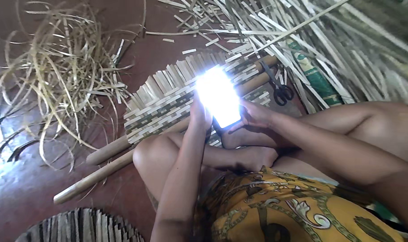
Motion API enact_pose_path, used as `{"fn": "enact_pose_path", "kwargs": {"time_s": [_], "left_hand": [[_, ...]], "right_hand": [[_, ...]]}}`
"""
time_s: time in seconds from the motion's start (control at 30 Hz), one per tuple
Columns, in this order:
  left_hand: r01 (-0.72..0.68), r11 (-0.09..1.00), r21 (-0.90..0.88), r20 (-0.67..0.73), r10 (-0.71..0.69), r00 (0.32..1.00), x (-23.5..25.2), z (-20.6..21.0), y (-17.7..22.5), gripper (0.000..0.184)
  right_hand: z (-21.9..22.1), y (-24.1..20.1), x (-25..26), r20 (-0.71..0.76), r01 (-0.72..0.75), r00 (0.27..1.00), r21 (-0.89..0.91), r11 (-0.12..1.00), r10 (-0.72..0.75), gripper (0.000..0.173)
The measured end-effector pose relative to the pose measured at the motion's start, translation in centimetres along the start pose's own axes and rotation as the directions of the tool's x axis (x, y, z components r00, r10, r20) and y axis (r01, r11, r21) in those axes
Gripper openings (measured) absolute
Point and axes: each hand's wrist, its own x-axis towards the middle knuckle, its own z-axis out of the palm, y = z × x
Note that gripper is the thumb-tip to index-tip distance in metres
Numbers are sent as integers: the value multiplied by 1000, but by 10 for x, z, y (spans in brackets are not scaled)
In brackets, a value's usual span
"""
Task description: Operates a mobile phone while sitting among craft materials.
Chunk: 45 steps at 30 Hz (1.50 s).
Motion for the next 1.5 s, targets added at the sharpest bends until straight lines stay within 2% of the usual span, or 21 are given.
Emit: {"fn": "enact_pose_path", "kwargs": {"time_s": [0.07, 0.17, 0.37, 0.43, 0.6, 0.67, 0.83, 0.93, 1.03, 1.07, 1.13, 1.23, 1.37, 1.5], "left_hand": [[-5, 1000, -4, 34, 5, 999, -1, 3, -1, 54], [1, 1000, -3, 127, -1, 992, -4, 3, -5, 54], [-4, 1000, 0, 209, 4, 978, -7, 3, -3, 53], [-18, 1000, 2, 218, 17, 976, -7, 2, -1, 54], [-17, 1000, 0, 208, 16, 978, -5, 1, 0, 54], [-23, 1000, 6, 206, 21, 978, -5, 1, -1, 54], [-52, 999, 16, 181, 48, 982, -5, 1, -3, 51], [-101, 993, 66, 124, 92, 988, -5, 3, -7, 50], [-127, 976, 179, 67, 117, 991, -10, -2, -15, 57], [-129, 970, 208, 62, 118, 991, -11, -4, -17, 60], [-121, 968, 218, 32, 117, 993, -12, -5, -20, 60], [-90, 973, 210, 6, 91, 996, -13, -2, -21, 60], [-98, 983, 156, 7, 98, 995, -9, 1, -22, 57], [-113, 992, 64, -18, 114, 993, 0, 7, -21, 50]], "right_hand": [[2, -8, -2, 13, 44, 999, 6, 999, -45, 56], [-1, -17, -4, 26, 115, 993, -72, 991, -114, 45], [-4, -20, -4, 59, 150, 988, -179, 972, -142, 86], [-3, -20, -3, 78, 153, 987, -182, 971, -141, 92], [-1, -20, 0, 22, 145, 989, -283, 948, -144, 85], [-5, -16, 3, 17, 155, 987, -316, 936, -158, 87], [-3, -15, 0, 27, 178, 984, -272, 946, -177, 82], [-3, -7, 1, 5, 223, 973, -293, 930, -232, 73], [9, -2, 0, -36, 162, 986, -70, 984, -165, 64], [9, -1, 1, -48, 154, 986, -66, 986, -158, 59], [11, -2, 2, -113, 124, 983, -172, 977, -145, 50], [7, -4, 1, -114, 97, 985, -270, 958, -132, 51], [2, 0, 5, -60, 113, 991, -158, 981, -124, 52], [3, -2, 7, -85, 94, 990, -191, 977, -112, 55]]}}
